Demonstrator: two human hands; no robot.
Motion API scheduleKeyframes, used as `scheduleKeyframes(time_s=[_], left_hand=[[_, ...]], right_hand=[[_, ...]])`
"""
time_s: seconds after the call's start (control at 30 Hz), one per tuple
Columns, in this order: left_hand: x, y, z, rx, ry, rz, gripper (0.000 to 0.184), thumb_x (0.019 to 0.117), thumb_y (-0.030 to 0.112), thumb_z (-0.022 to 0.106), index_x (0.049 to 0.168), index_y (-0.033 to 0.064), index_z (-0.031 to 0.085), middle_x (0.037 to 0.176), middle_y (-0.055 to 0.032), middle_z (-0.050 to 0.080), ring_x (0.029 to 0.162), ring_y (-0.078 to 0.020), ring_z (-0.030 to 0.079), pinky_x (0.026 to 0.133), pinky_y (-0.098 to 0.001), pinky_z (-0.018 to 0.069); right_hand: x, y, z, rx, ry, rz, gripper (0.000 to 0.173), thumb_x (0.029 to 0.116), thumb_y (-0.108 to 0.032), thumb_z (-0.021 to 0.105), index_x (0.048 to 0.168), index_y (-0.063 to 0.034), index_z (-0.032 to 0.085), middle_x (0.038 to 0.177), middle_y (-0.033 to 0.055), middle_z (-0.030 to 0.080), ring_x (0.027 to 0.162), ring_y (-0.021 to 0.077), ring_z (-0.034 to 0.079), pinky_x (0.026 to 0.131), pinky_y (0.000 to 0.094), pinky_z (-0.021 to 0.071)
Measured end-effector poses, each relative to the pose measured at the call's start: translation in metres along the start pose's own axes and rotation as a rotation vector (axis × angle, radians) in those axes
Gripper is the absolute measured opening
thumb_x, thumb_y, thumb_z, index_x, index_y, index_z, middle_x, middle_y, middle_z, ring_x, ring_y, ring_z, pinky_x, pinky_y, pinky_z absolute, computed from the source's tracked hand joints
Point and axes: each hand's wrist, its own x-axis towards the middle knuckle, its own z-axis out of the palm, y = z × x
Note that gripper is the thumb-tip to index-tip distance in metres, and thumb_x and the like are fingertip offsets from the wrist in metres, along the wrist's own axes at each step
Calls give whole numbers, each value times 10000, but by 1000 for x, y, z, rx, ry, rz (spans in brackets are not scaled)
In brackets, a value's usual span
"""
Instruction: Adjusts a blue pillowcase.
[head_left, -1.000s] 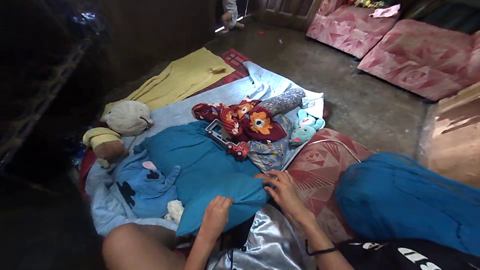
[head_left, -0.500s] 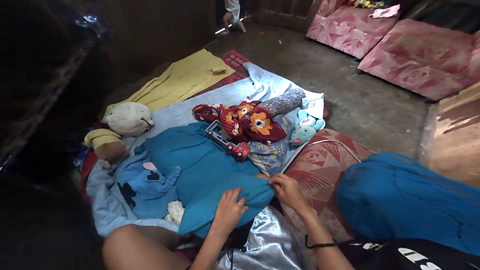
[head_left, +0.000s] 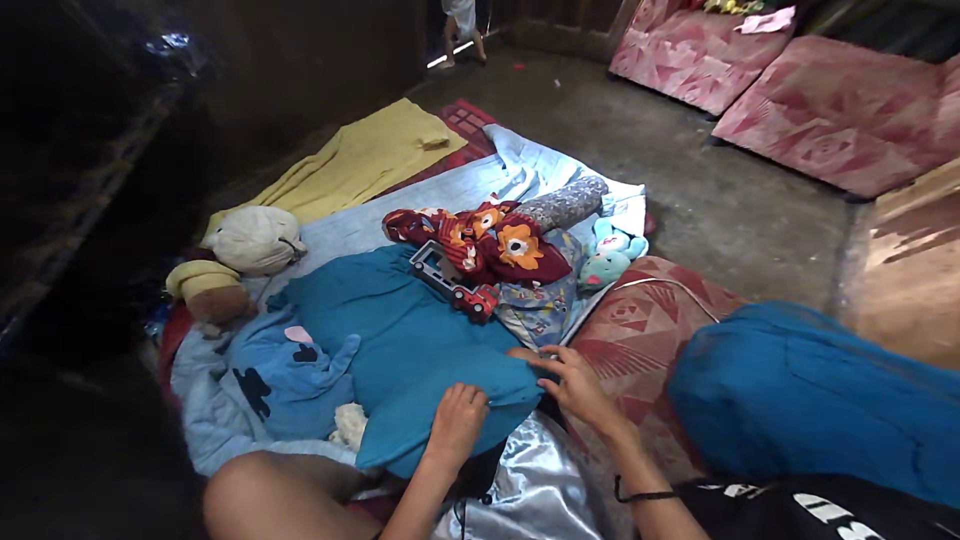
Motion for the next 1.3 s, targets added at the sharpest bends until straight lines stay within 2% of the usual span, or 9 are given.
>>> scheduleKeyframes(time_s=[0.23,0.4,0.5,0.7,0.8,0.93,1.1,1.17,1.3], left_hand=[[2,0,-2,-155,66,-60,103,905,-29,672,944,-93,742,1052,-261,708,1041,-418,687,939,-472,555],[0,-5,-7,-272,149,-178,82,881,-57,695,937,-99,736,1041,-262,708,1021,-397,693,930,-454,559],[1,-7,-9,-324,148,-265,86,889,-57,691,948,-102,735,1040,-259,710,993,-367,701,917,-432,559],[2,-6,-6,-291,149,-230,241,910,-58,660,1144,-78,713,1034,-253,712,994,-401,696,913,-483,557],[5,-5,-8,-311,105,-262,399,916,-62,643,1313,-96,616,1021,-243,704,975,-385,679,911,-470,542],[6,-1,-13,-267,43,-238,174,954,-21,622,1069,-72,743,1095,-265,700,1082,-402,675,977,-464,534],[0,-1,-19,-172,-63,-272,229,977,36,623,1170,-48,714,1141,-261,693,1107,-413,669,987,-499,523],[0,2,-35,-107,-325,-436,379,1014,89,602,1381,-7,584,1319,-254,623,1256,-399,595,1079,-504,456],[-26,-13,-50,31,-430,-599,414,982,84,654,1380,-8,583,1338,-270,608,1288,-430,567,1083,-539,442]], right_hand=[[14,-16,10,-95,-122,-70,235,956,14,619,1151,25,748,1264,258,669,1275,462,563,1144,609,340],[13,5,33,-112,269,-400,145,865,58,650,909,14,781,973,218,742,981,457,706,1010,713,430],[4,16,43,-110,365,-479,150,837,31,653,889,-16,785,941,183,747,988,436,716,1004,697,453],[-4,8,40,-15,306,-310,173,920,-73,640,978,10,780,1169,215,724,1173,469,646,1024,689,438],[0,-13,27,-24,191,-260,442,887,-250,756,1237,16,706,1336,258,636,1283,495,564,1062,680,412],[5,-42,21,-182,-180,-195,545,908,-235,766,1401,-53,622,1527,220,502,1488,462,347,1189,701,191],[10,-32,40,-152,-81,-266,124,913,11,678,991,44,769,1038,227,746,1144,459,663,1149,696,285],[9,-29,39,-140,-61,-259,109,895,17,690,967,45,766,1005,223,747,1133,456,666,1145,667,317],[10,-25,33,-132,-57,-221,93,875,25,709,948,54,758,1012,237,740,1161,474,643,1136,670,319]])
